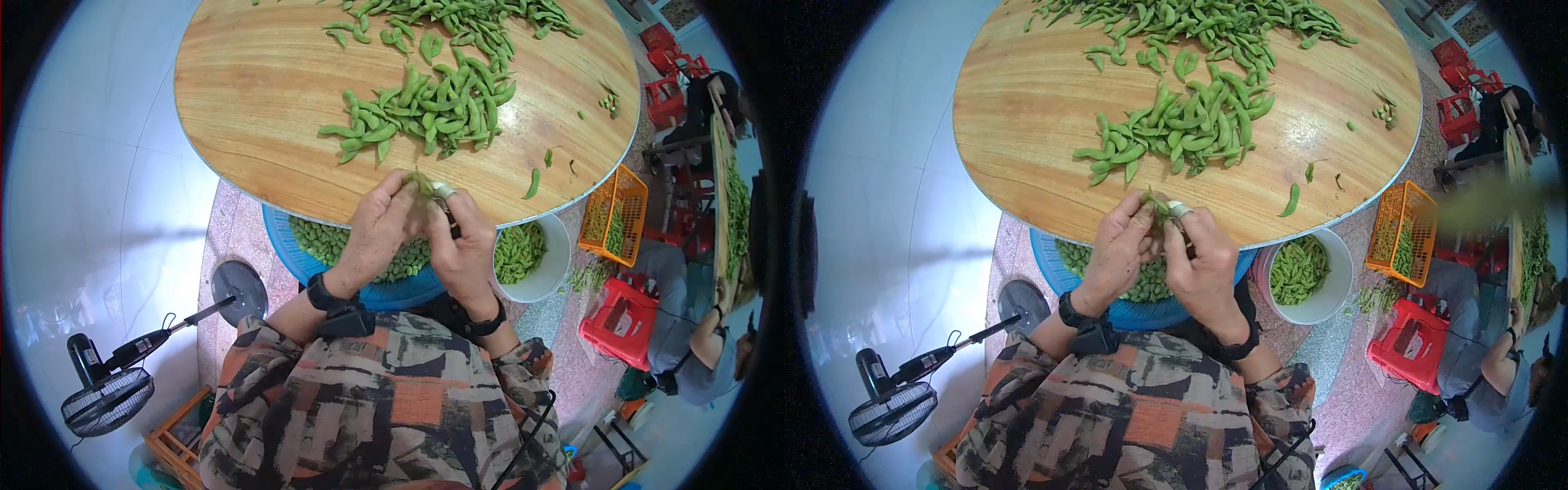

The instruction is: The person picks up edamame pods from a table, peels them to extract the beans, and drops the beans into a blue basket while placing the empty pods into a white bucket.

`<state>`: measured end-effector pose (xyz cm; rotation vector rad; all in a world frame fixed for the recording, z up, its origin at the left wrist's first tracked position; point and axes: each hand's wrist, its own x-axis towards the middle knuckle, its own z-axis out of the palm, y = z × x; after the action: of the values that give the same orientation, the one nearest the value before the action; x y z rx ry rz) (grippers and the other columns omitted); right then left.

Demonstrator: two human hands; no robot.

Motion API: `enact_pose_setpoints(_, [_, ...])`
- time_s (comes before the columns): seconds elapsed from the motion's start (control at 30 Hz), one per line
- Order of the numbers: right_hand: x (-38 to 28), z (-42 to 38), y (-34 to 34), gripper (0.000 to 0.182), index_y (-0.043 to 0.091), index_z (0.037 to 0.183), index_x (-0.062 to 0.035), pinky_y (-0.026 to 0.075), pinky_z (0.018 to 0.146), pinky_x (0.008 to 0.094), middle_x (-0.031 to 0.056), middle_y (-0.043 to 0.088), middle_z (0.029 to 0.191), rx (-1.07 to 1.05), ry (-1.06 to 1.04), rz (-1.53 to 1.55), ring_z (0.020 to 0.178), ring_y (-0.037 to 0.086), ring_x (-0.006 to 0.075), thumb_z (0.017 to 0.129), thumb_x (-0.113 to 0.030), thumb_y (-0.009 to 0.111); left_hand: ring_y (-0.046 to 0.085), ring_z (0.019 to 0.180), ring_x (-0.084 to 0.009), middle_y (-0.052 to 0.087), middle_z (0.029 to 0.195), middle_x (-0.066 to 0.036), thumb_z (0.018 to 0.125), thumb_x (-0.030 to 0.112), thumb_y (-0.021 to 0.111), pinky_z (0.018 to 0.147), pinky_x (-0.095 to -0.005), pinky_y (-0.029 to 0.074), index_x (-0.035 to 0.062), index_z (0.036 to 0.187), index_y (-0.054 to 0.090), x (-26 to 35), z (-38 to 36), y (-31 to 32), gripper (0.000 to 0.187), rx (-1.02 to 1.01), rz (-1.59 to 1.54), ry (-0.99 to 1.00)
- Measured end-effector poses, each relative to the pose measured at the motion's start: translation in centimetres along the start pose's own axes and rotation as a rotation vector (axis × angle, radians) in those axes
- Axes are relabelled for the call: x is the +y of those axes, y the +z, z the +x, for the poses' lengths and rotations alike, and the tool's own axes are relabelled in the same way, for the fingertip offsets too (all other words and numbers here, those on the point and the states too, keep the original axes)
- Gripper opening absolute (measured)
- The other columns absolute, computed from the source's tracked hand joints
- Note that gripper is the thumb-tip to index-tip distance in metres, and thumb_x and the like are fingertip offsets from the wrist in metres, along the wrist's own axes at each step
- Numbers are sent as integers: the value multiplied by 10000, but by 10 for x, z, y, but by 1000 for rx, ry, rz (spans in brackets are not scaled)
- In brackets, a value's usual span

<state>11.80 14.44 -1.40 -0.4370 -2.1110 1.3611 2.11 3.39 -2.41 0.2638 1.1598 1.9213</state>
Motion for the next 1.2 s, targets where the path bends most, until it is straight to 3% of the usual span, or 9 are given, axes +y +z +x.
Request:
enact_pose_setpoints(0.13, [-3,-1,-9,167,636,1082,18,334,478,198,-24,524,687,-146,576,666,567,460,46,958,-77,578,558,602,-69,619,857,-21,1029,174,484,478,-178,401,6,1164,570,16,-4,1,232,-14,255,-147])
enact_pose_setpoints(0.3, [-1,0,-6,135,638,1046,15,350,475,204,-25,536,698,-145,589,629,547,474,45,961,-58,562,572,659,-79,615,862,-21,1017,166,497,532,-186,424,4,1156,578,7,-4,4,228,-48,31,-100])
enact_pose_setpoints(0.37, [-5,-2,5,139,633,1047,31,407,503,228,32,575,771,12,26,72,581,543,76,925,-1,575,578,675,-85,612,857,-20,1012,163,495,553,-196,437,6,1155,574,2,-4,2,226,-49,-33,-54])
enact_pose_setpoints(0.5, [-2,-2,7,196,636,1066,33,463,545,274,97,592,844,-27,180,262,641,612,156,874,42,597,564,759,-78,617,947,-19,983,120,488,650,-229,458,27,1148,576,1,-7,11,208,-30,-314,-54])
enact_pose_setpoints(0.57, [-1,0,9,237,642,1085,18,478,562,307,124,586,838,61,-149,-94,672,622,227,851,42,612,534,756,-50,620,982,-11,970,91,494,650,-215,428,34,1136,585,-7,-8,11,198,38,-336,-55])
enact_pose_setpoints(0.67, [0,-1,14,196,639,1068,26,439,546,278,115,576,835,135,-270,-179,632,560,202,879,39,588,518,755,-48,604,972,1,976,101,510,641,-207,408,34,1140,578,-21,-7,11,190,87,454,366])
enact_pose_setpoints(0.73, [1,-2,12,182,644,1052,27,438,543,279,106,572,825,150,-267,-181,632,557,180,879,38,588,520,744,-52,604,952,-1,987,124,524,639,-200,399,30,1154,574,0,-10,37,198,202,-297,-43])
enact_pose_setpoints(0.93, [3,-8,-4,169,616,1101,37,362,473,220,3,517,673,-58,461,751,544,461,54,966,-43,555,571,744,-86,636,916,-44,1002,133,525,600,-215,434,3,1111,588,-1,-7,2,182,-79,-245,-68])
enact_pose_setpoints(1.2, [4,-4,-9,196,610,1120,28,319,465,208,-30,490,639,-100,453,709,525,408,44,996,-101,532,560,725,-91,642,920,-53,980,70,513,606,-208,439,-32,1238,577,-1,-8,-5,284,-65,-57,-71])
